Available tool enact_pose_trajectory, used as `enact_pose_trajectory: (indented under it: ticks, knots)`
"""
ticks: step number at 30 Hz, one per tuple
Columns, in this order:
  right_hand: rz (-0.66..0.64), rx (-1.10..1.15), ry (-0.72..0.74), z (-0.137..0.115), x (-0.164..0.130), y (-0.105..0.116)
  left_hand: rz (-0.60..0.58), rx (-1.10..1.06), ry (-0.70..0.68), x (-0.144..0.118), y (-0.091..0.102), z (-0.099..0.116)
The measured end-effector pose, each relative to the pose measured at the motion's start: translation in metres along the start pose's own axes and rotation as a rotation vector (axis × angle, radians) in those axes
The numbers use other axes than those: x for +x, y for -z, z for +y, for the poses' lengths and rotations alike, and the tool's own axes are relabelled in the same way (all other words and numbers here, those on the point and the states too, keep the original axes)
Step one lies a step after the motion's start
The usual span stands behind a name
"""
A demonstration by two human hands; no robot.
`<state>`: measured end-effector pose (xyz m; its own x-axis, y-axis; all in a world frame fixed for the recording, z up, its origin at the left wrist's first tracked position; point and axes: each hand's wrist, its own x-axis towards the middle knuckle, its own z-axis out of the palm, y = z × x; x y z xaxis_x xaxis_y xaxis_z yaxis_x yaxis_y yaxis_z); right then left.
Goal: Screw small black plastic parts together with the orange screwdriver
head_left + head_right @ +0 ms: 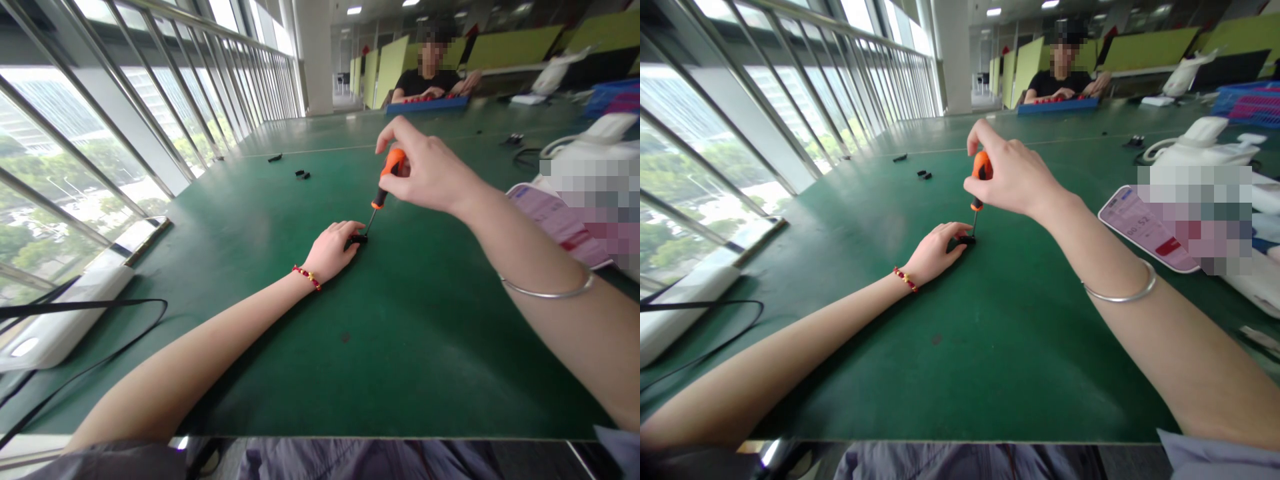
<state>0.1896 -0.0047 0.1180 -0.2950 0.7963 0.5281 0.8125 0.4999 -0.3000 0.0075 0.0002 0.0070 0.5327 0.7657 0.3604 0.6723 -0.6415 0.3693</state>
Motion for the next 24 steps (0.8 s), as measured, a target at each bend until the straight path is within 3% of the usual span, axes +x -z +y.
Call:
enact_pose_trajectory:
  ticks: [12, 17, 21, 22, 24]
  knots:
    - [-0.012, 0.086, 0.0, 0.005, 0.002, 0.0, -0.009, 0.004, 0.008, 0.0, -0.001, 0.0]
    - [-0.024, 0.284, -0.042, 0.013, 0.005, -0.013, -0.017, 0.01, -0.016, 0.0, 0.0, 0.0]
    - [-0.127, 0.478, -0.116, 0.013, 0.007, -0.017, -0.021, 0.009, -0.017, 0.0, 0.001, 0.0]
    - [-0.11, 0.506, -0.104, 0.012, 0.007, -0.011, -0.021, 0.008, -0.017, 0.0, 0.001, 0.0]
    - [0.062, 0.526, -0.04, 0.008, 0.006, 0.006, -0.022, 0.009, -0.019, -0.001, 0.001, 0.0]
